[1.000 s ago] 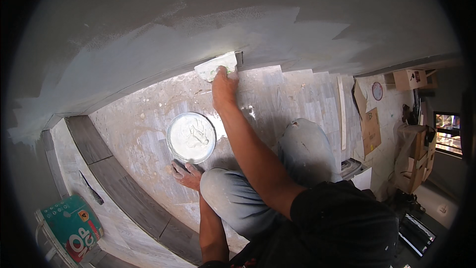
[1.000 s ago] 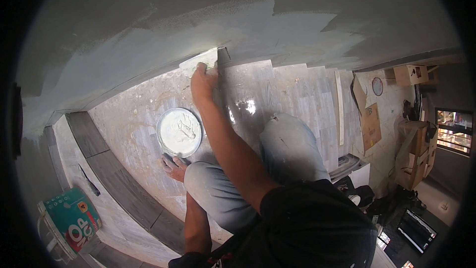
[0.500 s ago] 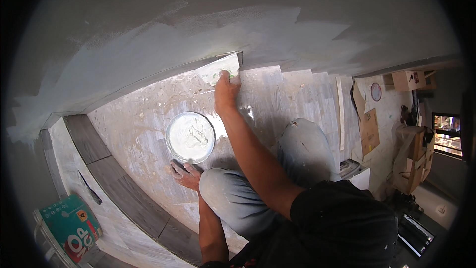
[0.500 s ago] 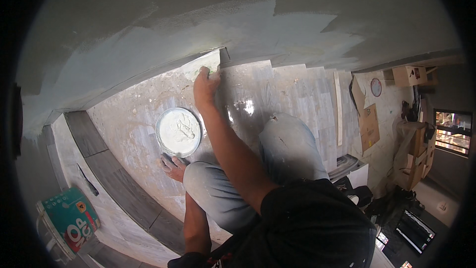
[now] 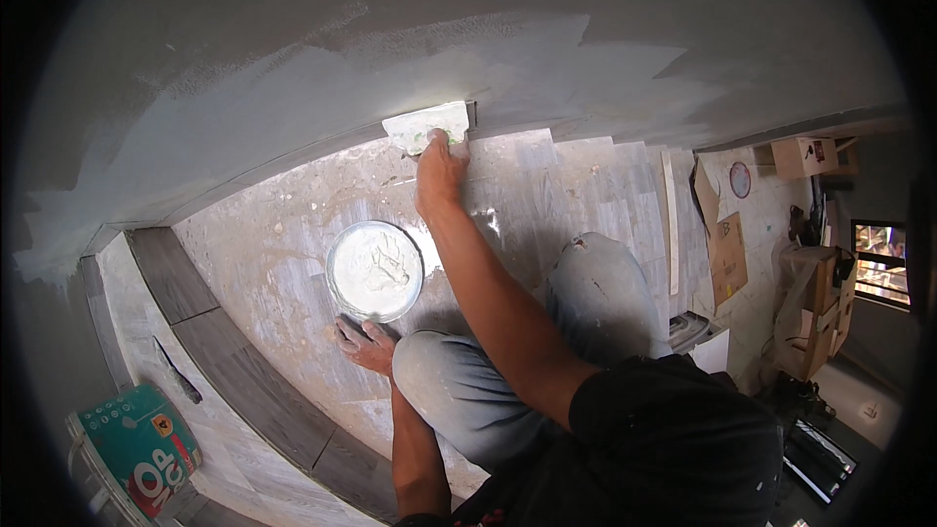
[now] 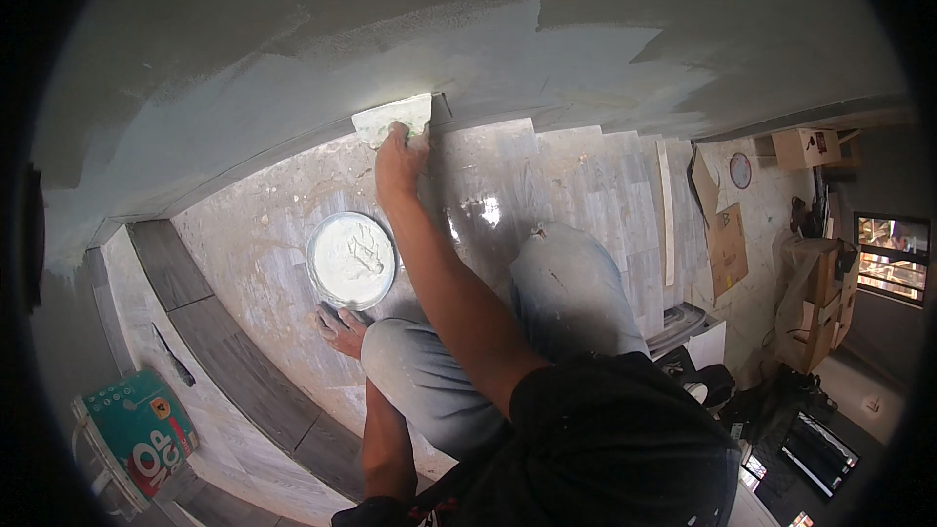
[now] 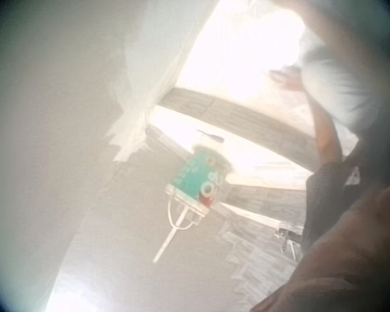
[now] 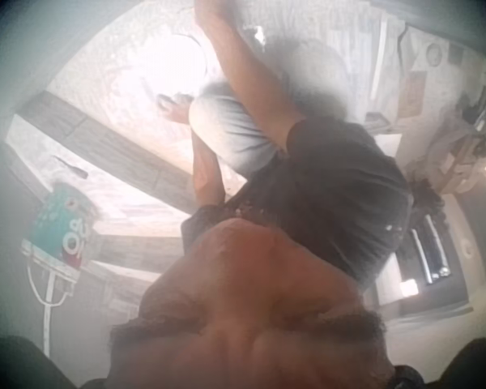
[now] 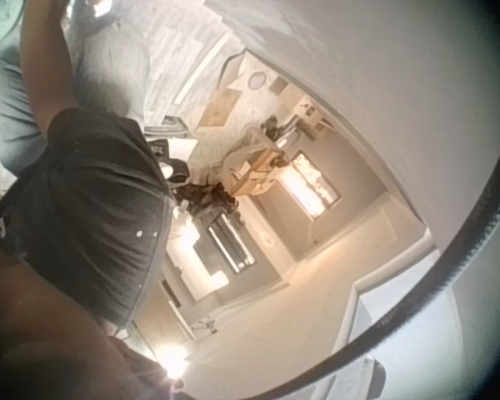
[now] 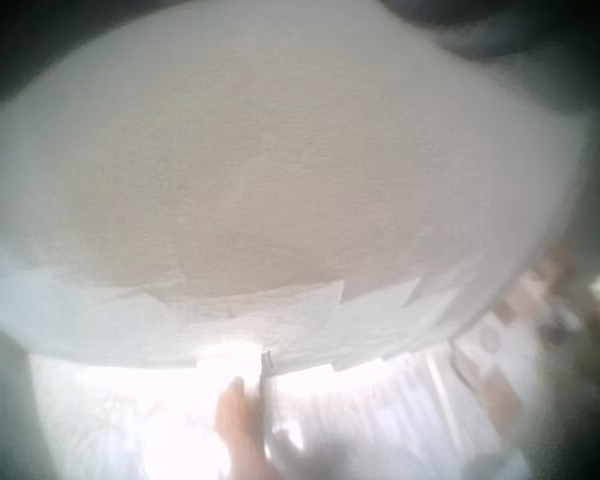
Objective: The person applies plaster to the corner of a wall using a putty knife and a hawk while kneeling on the floor.
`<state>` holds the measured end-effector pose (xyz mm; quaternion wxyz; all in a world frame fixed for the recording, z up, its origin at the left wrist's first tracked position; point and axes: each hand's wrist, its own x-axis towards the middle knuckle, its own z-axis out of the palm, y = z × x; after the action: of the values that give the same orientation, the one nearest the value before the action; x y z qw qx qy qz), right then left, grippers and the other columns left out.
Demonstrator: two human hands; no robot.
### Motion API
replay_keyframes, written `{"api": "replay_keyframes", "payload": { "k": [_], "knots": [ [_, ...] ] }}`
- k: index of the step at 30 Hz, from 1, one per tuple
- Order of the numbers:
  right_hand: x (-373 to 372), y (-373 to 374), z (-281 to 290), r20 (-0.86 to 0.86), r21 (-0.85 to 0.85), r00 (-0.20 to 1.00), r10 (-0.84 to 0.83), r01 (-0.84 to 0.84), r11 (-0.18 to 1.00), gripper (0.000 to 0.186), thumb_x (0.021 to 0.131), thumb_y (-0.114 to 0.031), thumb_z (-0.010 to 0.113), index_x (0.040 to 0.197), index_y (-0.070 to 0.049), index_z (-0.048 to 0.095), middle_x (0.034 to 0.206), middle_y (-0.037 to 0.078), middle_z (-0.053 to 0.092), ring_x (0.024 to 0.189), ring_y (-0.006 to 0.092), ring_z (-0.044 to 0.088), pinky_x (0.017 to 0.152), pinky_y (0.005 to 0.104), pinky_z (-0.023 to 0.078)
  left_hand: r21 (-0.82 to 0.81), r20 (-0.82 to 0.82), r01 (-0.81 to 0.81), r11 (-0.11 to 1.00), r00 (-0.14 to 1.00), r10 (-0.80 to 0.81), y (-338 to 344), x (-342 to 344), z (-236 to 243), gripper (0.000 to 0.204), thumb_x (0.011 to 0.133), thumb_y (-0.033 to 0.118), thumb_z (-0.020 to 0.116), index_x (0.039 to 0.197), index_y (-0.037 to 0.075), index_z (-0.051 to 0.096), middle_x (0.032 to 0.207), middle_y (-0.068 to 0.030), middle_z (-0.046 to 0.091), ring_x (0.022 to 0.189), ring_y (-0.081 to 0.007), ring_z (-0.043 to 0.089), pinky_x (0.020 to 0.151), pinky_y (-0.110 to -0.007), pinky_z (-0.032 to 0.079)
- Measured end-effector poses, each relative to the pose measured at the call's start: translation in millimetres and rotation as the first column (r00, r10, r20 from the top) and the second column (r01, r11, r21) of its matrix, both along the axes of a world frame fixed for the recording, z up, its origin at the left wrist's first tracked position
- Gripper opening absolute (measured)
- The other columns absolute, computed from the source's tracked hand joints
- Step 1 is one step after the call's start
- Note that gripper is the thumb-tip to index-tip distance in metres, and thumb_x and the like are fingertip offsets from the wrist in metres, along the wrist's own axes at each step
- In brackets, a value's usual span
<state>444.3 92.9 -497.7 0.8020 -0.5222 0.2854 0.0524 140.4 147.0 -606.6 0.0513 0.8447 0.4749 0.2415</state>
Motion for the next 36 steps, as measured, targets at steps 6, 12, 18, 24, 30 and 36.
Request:
{"api": "replay_keyframes", "payload": {
  "k": [6,12,18,24,30,36],
  "knots": [
    [-7,2,-12,0.103,-0.032,0.990,-0.095,0.099,0.995,0.039,0.085,-0.015,0.047,0.115,0.010,0.048,0.110,0.027,0.056,0.100,0.0353,0.054,0.088,0.0392,0.040,-0.032,-0.008,-0.005,0.999,1.000,0.005,-4,3,2,0.059,0.094,0.046,0.035,0.135,0.005,0.042,0.128,-0.0248,0.044,0.116,-0.0412,0.043,0.094,-0.051,0.035],
    [-4,3,-15,0.126,-0.097,0.991,-0.050,0.063,0.993,0.041,0.085,-0.018,0.046,0.113,0.012,0.047,0.106,0.029,0.056,0.097,0.0382,0.054,0.087,0.0400,0.041,0.014,-0.005,0.016,1.000,1.000,-0.016,-1,2,3,0.059,0.094,0.047,0.035,0.135,0.005,0.042,0.128,-0.0250,0.045,0.116,-0.0414,0.044,0.094,-0.051,0.035],
    [-6,9,7,0.065,-0.145,0.997,-0.031,0.040,0.989,0.042,0.085,-0.016,0.046,0.114,0.014,0.045,0.104,0.030,0.057,0.094,0.0383,0.056,0.085,0.0407,0.043,0.012,0.017,0.013,1.000,1.000,-0.013,-1,0,1,0.060,0.094,0.047,0.035,0.135,0.005,0.042,0.127,-0.0249,0.045,0.116,-0.0413,0.044,0.094,-0.051,0.035],
    [-8,17,4,0.253,-0.117,0.962,-0.100,0.133,0.984,0.049,0.086,-0.018,0.049,0.125,0.010,0.041,0.117,0.026,0.054,0.106,0.0336,0.053,0.092,0.0374,0.040,-0.008,0.012,0.003,1.000,1.000,-0.003,-3,2,-1,0.060,0.093,0.047,0.036,0.134,0.005,0.043,0.127,-0.0245,0.046,0.116,-0.0414,0.044,0.094,-0.051,0.036],
    [-16,3,-3,0.090,-0.067,0.995,-0.035,0.041,0.997,0.050,0.088,-0.021,0.050,0.128,0.006,0.039,0.125,0.023,0.049,0.111,0.0318,0.050,0.094,0.0360,0.038,0.007,0.008,-0.001,1.000,1.000,0.001,-1,0,0,0.060,0.093,0.048,0.036,0.134,0.004,0.043,0.127,-0.0247,0.045,0.115,-0.0414,0.045,0.094,-0.051,0.036],
    [-7,-10,-18,0.140,-0.087,0.990,-0.003,0.015,0.996,0.049,0.089,-0.022,0.049,0.129,0.004,0.039,0.121,0.020,0.053,0.108,0.0295,0.052,0.092,0.0355,0.041,0.002,0.021,0.022,1.000,1.000,-0.022,-3,4,3,0.060,0.094,0.048,0.035,0.134,0.005,0.043,0.128,-0.0250,0.045,0.115,-0.0416,0.045,0.094,-0.051,0.036]
  ]
}}
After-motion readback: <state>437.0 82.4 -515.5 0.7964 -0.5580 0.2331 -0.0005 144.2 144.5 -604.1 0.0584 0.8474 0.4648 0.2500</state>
